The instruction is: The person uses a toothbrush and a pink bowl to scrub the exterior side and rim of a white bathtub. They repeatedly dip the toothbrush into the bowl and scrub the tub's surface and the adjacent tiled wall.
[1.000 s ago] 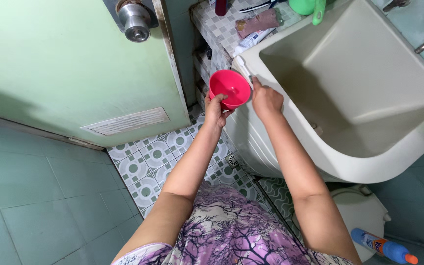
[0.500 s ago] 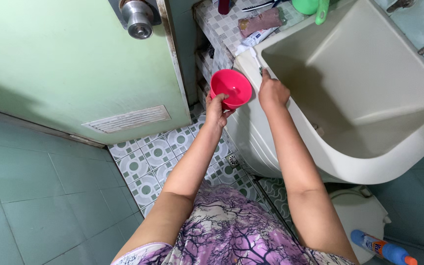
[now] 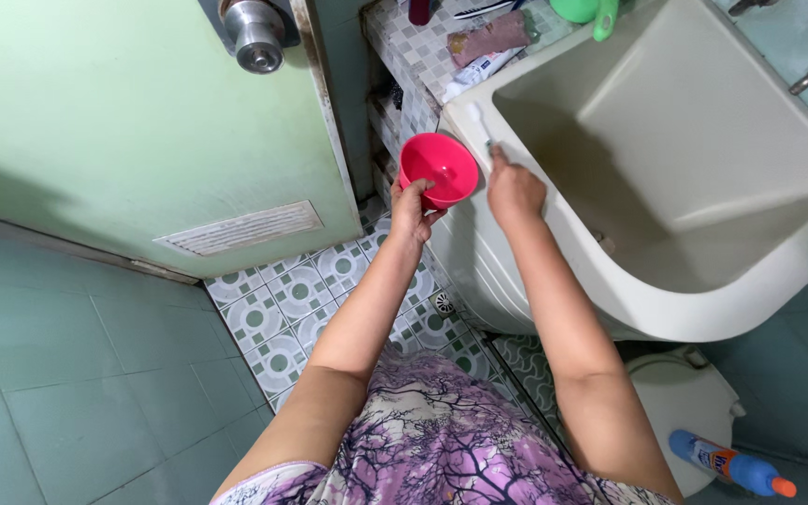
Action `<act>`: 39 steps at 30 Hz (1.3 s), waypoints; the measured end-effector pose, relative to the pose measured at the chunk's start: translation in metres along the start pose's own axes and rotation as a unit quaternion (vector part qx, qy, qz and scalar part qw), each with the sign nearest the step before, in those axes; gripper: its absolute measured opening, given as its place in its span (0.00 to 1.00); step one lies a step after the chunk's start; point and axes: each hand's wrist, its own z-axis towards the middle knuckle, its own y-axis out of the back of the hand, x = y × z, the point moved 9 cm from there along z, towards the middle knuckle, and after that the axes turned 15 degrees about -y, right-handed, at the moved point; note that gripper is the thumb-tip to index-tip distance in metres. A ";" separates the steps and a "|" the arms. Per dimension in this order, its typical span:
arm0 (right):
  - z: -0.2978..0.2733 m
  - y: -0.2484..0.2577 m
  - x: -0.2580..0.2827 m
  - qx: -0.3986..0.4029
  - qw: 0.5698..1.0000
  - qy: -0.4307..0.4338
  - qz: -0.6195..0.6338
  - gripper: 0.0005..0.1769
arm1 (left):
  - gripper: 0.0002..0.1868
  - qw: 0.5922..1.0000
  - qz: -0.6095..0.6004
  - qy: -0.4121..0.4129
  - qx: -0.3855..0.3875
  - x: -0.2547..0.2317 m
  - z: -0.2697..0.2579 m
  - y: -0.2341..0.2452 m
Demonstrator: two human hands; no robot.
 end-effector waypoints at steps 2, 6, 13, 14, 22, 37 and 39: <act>-0.009 0.000 0.000 0.007 1.000 0.019 0.014 0.24 | 0.42 1.000 0.005 0.001 0.001 0.003 0.000 -0.001; -0.006 0.007 -0.021 -0.005 0.999 -0.037 0.008 0.21 | 0.42 1.000 0.009 0.016 0.000 0.009 -0.001 0.000; -0.020 0.007 -0.016 -0.025 0.999 0.011 0.027 0.23 | 0.41 1.000 0.011 0.010 0.017 0.012 -0.008 -0.002; -0.021 0.007 -0.014 -0.030 0.999 0.018 0.026 0.23 | 0.41 1.000 0.014 0.010 0.019 0.013 -0.009 -0.002; -0.019 0.005 -0.020 -0.017 1.000 -0.019 0.003 0.24 | 0.41 1.000 -0.001 0.010 0.021 0.012 -0.012 -0.001; -0.046 0.016 -0.017 0.015 0.999 -0.019 0.029 0.24 | 0.42 1.000 0.005 0.011 0.024 0.015 -0.024 -0.001; -0.048 -0.001 -0.035 0.134 0.985 -0.107 0.029 0.23 | 0.42 0.999 0.008 0.012 0.034 0.017 -0.028 -0.002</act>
